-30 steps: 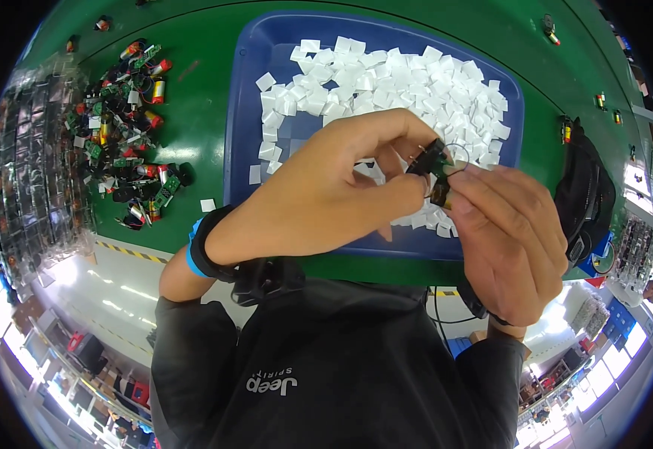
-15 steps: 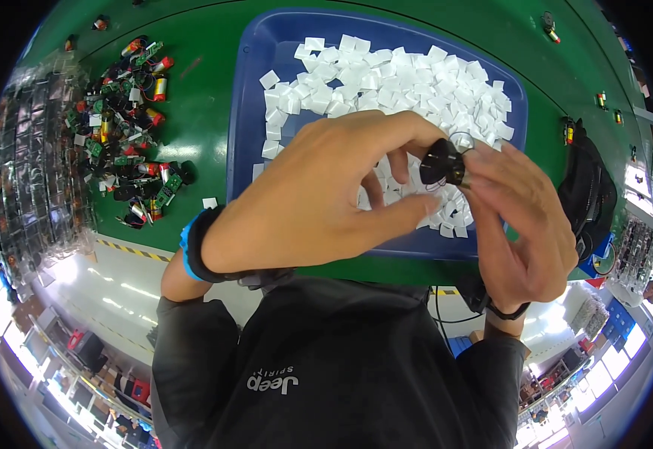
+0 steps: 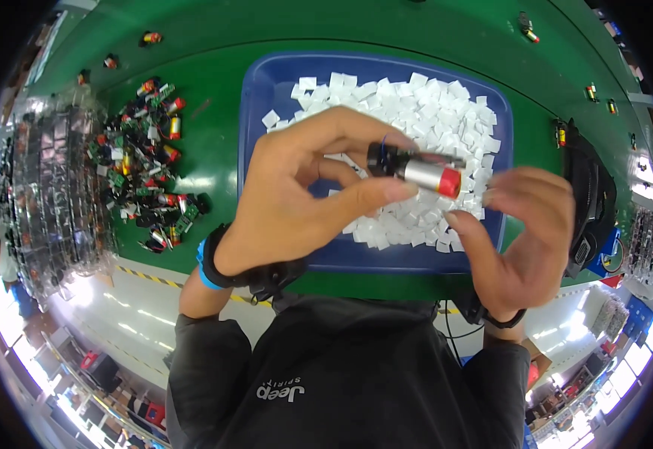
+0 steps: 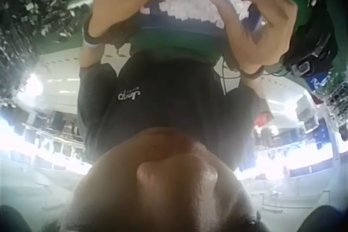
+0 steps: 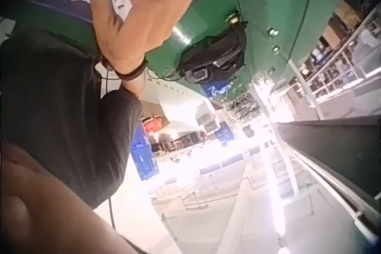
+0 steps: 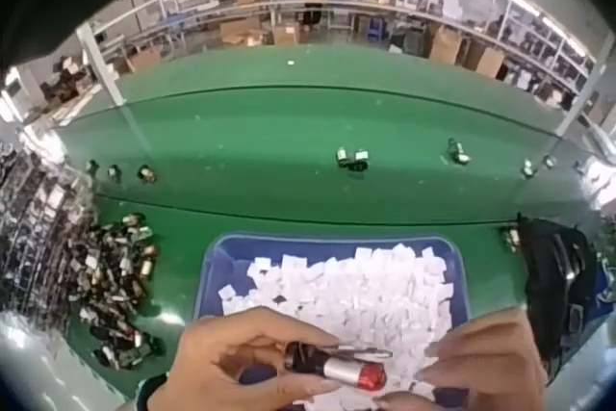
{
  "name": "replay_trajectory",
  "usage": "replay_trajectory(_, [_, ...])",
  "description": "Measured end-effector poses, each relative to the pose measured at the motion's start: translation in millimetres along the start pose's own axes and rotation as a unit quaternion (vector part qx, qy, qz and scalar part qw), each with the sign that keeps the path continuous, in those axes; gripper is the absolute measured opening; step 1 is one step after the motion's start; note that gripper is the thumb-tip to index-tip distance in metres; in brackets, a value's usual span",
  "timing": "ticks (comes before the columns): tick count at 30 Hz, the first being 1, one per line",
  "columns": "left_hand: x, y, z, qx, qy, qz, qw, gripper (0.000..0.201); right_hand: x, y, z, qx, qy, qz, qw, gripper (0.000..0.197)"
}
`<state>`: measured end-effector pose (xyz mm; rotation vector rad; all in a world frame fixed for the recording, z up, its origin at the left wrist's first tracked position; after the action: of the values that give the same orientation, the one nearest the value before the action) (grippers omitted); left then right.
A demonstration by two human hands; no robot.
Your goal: The person picks up a battery and a circuit board, attaches a white adhesive strip to the board, and presses the battery onto it. Each assembled unit is then placed onto the green table as the process repeats.
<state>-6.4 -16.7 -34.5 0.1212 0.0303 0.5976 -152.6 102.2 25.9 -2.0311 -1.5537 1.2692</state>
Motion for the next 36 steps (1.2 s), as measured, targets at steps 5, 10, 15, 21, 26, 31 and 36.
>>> replay_trajectory(5, [2,11,0,-0.019,0.078,0.004,0.997,0.037,13,19,12,-0.234,0.121,0.014,0.965,0.03])
replay_trajectory(10, [1,15,9,-0.142,0.148,0.018,0.979,0.038,10,18,13,-0.17,0.076,0.052,0.981,0.027])
replay_trajectory(15, [-1,20,26,-0.271,0.195,-0.015,0.942,0.044,21,27,21,-0.253,0.111,0.056,0.96,0.023])
replay_trajectory(21, [5,30,36,-0.348,0.234,-0.01,0.908,0.046,26,37,25,-0.348,0.132,0.064,0.926,0.017])
replay_trajectory(26, [10,37,37,-0.402,0.27,0.029,0.875,0.045,29,36,25,-0.395,0.171,0.04,0.902,0.012])
replay_trajectory(31, [5,40,33,-0.454,0.274,0.027,0.848,0.04,27,35,30,-0.35,0.232,-0.053,0.906,0.017])
replay_trajectory(36, [-10,50,36,-0.478,0.242,0.026,0.844,0.037,23,28,36,-0.185,0.201,-0.089,0.958,0.023])
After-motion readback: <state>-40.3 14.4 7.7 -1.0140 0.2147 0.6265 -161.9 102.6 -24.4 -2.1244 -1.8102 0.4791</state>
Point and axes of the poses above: each hand's wrist, its own x-axis away from the middle knuckle, its own y-axis out of the palm, z = x × y, the point moved 6 cm from there along -x, towards the middle knuckle, and after that the axes turned 4 degrees about -z, right-handed, at the moved point
